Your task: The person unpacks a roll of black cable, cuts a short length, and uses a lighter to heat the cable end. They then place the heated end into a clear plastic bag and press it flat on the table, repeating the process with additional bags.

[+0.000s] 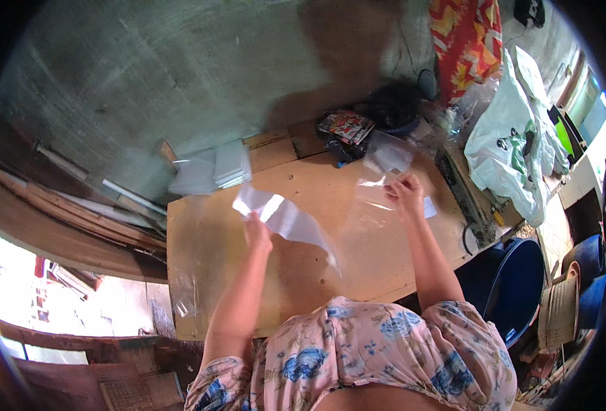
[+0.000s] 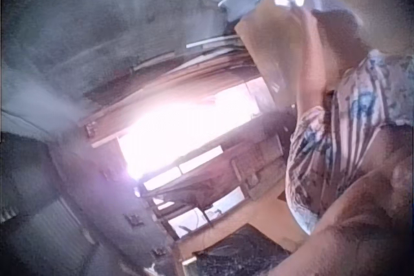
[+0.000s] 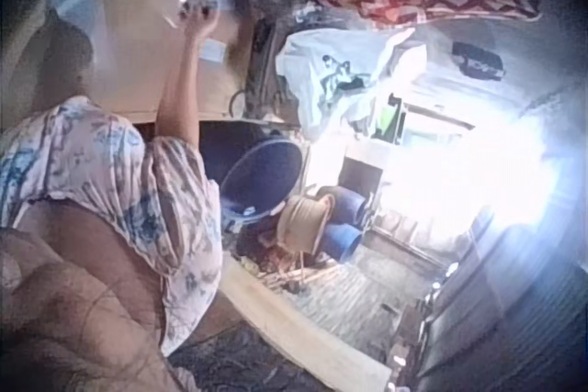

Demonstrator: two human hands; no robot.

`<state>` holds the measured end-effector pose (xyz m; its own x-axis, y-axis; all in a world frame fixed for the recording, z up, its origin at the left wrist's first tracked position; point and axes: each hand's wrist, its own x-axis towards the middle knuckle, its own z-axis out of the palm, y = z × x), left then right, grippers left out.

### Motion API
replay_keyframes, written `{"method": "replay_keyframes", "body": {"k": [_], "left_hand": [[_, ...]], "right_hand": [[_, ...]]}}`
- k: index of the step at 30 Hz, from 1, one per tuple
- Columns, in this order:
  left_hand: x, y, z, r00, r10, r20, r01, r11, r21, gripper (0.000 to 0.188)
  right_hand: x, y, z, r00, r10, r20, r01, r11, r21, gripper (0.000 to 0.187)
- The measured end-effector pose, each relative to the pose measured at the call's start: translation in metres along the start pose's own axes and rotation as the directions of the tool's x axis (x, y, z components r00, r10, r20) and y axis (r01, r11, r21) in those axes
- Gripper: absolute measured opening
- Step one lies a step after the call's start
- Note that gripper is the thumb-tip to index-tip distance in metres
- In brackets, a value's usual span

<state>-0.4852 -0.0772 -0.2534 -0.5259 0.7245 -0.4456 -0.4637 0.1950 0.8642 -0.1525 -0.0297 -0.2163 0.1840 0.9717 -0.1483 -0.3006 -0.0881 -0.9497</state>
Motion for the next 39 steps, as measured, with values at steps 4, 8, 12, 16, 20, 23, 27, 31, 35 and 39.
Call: {"method": "replay_keyframes", "body": {"k": [4, 8, 12, 16, 20, 23, 27, 31, 35, 39], "left_hand": [[0.079, 0.008, 0.001, 0.989, 0.138, 0.053, -0.119, 0.958, -0.261, 0.046], [0.11, 0.009, 0.017, 0.946, -0.316, 0.073, 0.319, 0.947, -0.027, 0.062], [0.006, 0.012, 0.071, 0.895, -0.14, 0.424, -0.032, 0.927, 0.374, 0.068], [-0.086, 0.004, 0.091, 0.339, 0.057, 0.939, -0.478, 0.87, 0.12, 0.044], [-0.11, 0.001, 0.092, 0.451, -0.003, 0.893, -0.368, 0.911, 0.189, 0.025], [-0.108, -0.003, 0.083, 0.567, 0.139, 0.812, -0.503, 0.839, 0.208, 0.025], [-0.099, 0.0, 0.071, 0.586, 0.336, 0.738, -0.765, 0.531, 0.365, 0.027], [-0.102, 0.005, 0.063, 0.688, 0.234, 0.687, -0.635, 0.652, 0.414, 0.031], [-0.112, 0.006, 0.067, 0.723, 0.38, 0.577, -0.557, 0.815, 0.161, 0.032], [-0.097, -0.003, 0.056, 0.765, 0.417, 0.49, -0.629, 0.645, 0.434, 0.023]], "right_hand": [[-0.018, -0.028, -0.017, 0.998, 0.045, 0.036, -0.044, 0.999, -0.015, 0.009], [-0.043, -0.051, -0.007, 0.968, 0.152, 0.202, -0.159, 0.987, 0.016, 0.015], [-0.05, -0.046, -0.005, 0.967, 0.085, 0.242, -0.095, 0.995, 0.029, 0.011], [-0.054, -0.042, 0.013, 0.947, 0.112, 0.301, -0.124, 0.992, 0.021, 0.011], [-0.05, -0.036, 0.028, 0.96, 0.109, 0.258, -0.082, 0.99, -0.114, 0.014], [-0.051, -0.027, 0.041, 0.975, 0.031, 0.218, -0.034, 0.999, 0.008, 0.014], [-0.06, -0.03, 0.052, 0.971, 0.064, 0.231, -0.107, 0.978, 0.18, 0.013], [-0.061, -0.015, 0.056, 0.968, 0.022, 0.248, -0.038, 0.998, 0.059, 0.014], [-0.06, -0.011, 0.059, 0.945, -0.312, 0.1, 0.326, 0.866, -0.379, 0.023], [-0.082, -0.005, 0.066, 0.856, -0.439, 0.275, 0.517, 0.707, -0.482, 0.032]]}}
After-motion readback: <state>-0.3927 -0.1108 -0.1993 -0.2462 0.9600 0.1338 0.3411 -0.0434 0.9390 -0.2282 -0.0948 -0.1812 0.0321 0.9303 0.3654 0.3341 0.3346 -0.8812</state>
